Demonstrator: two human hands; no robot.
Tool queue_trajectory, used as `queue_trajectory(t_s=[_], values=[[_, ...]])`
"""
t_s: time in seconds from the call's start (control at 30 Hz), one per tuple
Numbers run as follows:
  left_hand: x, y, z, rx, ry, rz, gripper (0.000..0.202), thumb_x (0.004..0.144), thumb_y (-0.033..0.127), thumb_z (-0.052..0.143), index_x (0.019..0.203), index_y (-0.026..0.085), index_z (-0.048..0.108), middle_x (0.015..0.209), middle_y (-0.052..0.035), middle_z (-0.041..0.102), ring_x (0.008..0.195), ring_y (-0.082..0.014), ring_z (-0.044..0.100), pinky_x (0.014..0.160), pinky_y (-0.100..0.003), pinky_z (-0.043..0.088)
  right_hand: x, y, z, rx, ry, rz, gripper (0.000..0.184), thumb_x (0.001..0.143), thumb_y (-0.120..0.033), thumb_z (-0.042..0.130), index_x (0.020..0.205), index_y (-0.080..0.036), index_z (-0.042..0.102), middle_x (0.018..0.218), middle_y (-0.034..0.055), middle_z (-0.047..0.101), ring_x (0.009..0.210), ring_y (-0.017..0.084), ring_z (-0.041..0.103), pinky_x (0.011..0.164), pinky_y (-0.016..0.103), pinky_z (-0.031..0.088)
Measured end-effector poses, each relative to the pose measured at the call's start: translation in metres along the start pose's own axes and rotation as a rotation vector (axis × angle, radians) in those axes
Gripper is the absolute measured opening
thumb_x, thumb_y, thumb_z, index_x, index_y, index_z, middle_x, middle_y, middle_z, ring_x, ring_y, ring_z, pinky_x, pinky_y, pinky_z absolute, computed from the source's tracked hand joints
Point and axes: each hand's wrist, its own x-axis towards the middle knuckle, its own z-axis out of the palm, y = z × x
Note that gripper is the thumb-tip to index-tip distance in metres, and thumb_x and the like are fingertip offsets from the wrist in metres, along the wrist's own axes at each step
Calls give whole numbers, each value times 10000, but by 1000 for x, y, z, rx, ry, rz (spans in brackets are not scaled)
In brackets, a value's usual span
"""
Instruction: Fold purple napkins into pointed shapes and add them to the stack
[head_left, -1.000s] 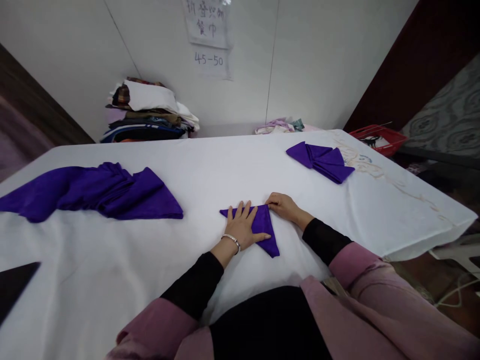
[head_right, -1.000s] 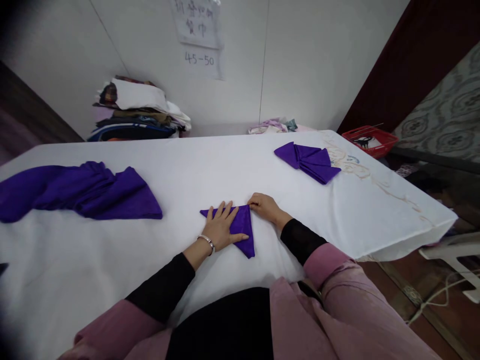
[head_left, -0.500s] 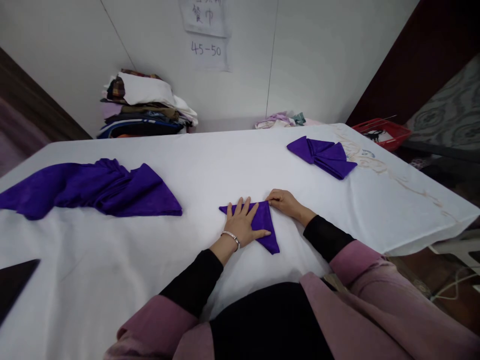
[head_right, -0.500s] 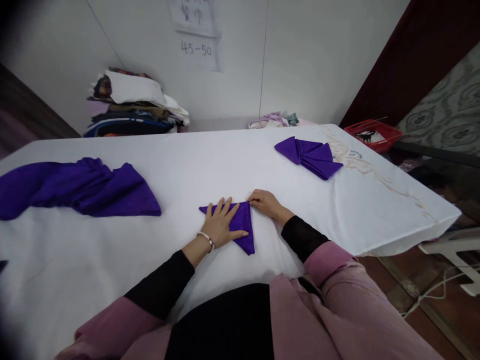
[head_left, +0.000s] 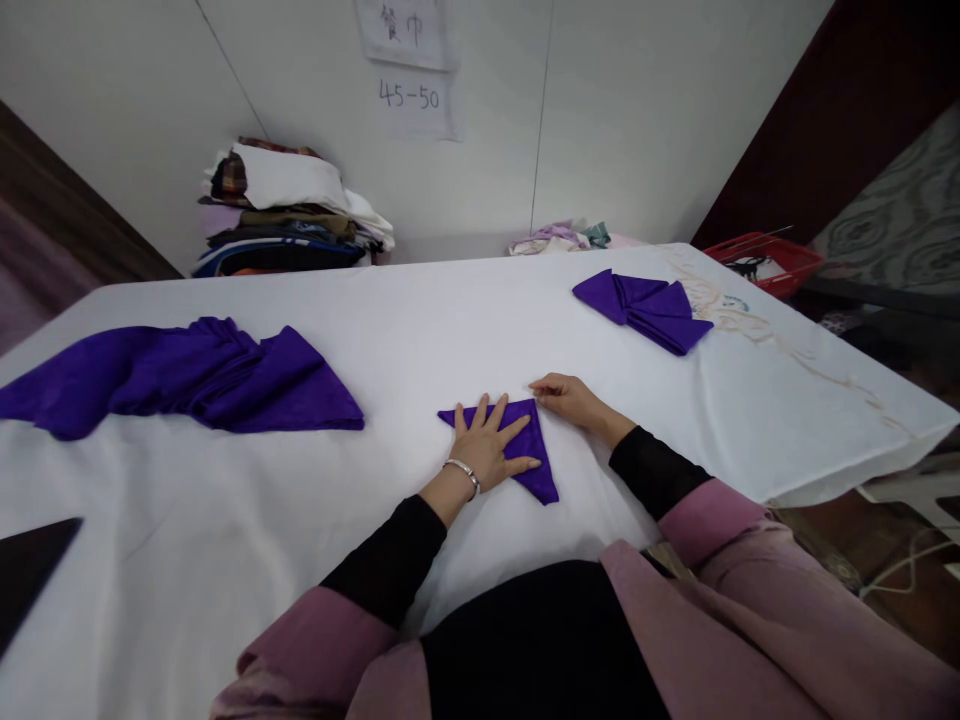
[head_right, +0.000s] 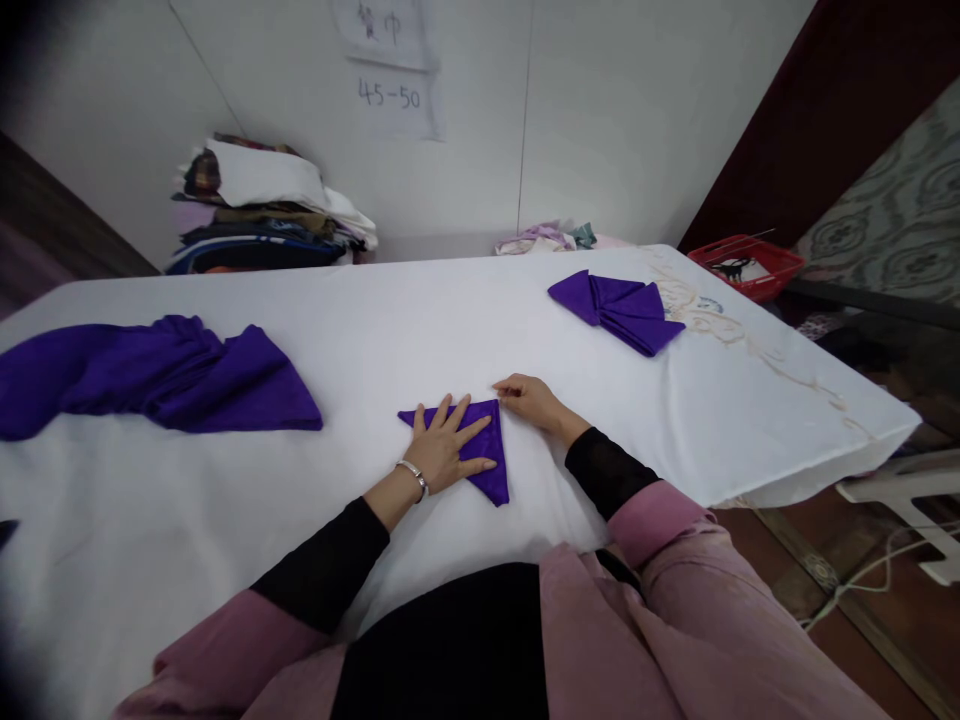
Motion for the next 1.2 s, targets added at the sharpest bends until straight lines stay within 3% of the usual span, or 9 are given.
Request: queue_trajectory(t_s=[0.1, 0.2, 0.37, 0.63, 0.8, 0.93, 1.03, 1.1, 1.2], values=[[0, 0, 0, 0, 1, 8, 785, 709, 818, 285, 1377, 412, 344, 1547, -37, 163, 1404, -368, 71, 1045, -681, 11, -6, -3, 3, 107, 133, 113, 280, 816, -312, 534, 1037, -179, 645, 987, 55, 665, 891, 170, 600, 805, 321, 460], [0, 0, 1, 3, 4, 9, 787, 710, 819, 280, 1378, 407, 346, 1546, -41, 166, 1404, -367, 75, 1044, -682, 13, -11, -6, 13, -54, 233, 47, 379, 823, -422, 538, 1095, -170, 621, 1134, 97, 630, 1050, 213, 562, 911, 374, 432], [0, -1, 4, 12, 20, 17, 778, 714, 813, 291, 1374, 406, 355, 1545, -44, 170, 1403, -368, 77, 1043, -684, 19, -12, 0, 27, -402, 164, -30, 545, 834, -445, 535, 1292, -152, 497, 1384, 137, 462, 1317, 264, 354, 1076, 445, 274], [0, -3, 6, -7, 40, 27, 763, 717, 805, 311, 1374, 416, 348, 1539, -47, 192, 1401, -372, 84, 1037, -689, 4, -5, 7, 19, -582, 69, 90, 587, 878, -442, 471, 1384, -157, 384, 1452, 119, 375, 1362, 257, 285, 1096, 456, 232], [0, -2, 4, -6, 25, 24, 760, 723, 798, 322, 1377, 412, 346, 1536, -43, 204, 1397, -382, 94, 1040, -689, 12, 1, 8, 14, -584, 73, 116, 522, 882, -406, 481, 1349, -176, 444, 1455, 111, 373, 1364, 267, 279, 1104, 491, 201], [1, -1, 4, 5, 20, 22, 754, 726, 789, 341, 1375, 405, 356, 1534, -41, 212, 1393, -393, 103, 1035, -696, 29, -4, 3, 9, -391, 186, 139, 468, 933, -413, 347, 1309, -174, 492, 1396, 106, 459, 1317, 223, 376, 1080, 446, 296], [1, -1, 4, 11, 27, 25, 750, 732, 778, 353, 1378, 397, 352, 1535, -48, 207, 1396, -383, 101, 1036, -693, 35, -22, -15, 15, -348, 250, 6, 534, 940, -476, 284, 1352, -176, 442, 1420, 105, 427, 1353, 205, 316, 1091, 432, 293], [0, -1, 5, 11, 29, 27, 732, 746, 750, 381, 1384, 393, 341, 1539, -53, 193, 1397, -380, 98, 1034, -696, 28, -38, -31, 26, -419, 144, -140, 593, 925, -527, 298, 1394, -173, 380, 1464, 108, 357, 1392, 215, 218, 1124, 461, 214], [0, -2, 5, 26, 19, 29, 707, 770, 647, 468, 1403, 380, 304, 1542, -53, 179, 1397, -383, 88, 1028, -705, 18, -57, -50, 43, -525, -45, -159, 750, 890, -608, 311, 1435, -93, 279, 1495, 179, 259, 1408, 272, 137, 1123, 500, 181]])
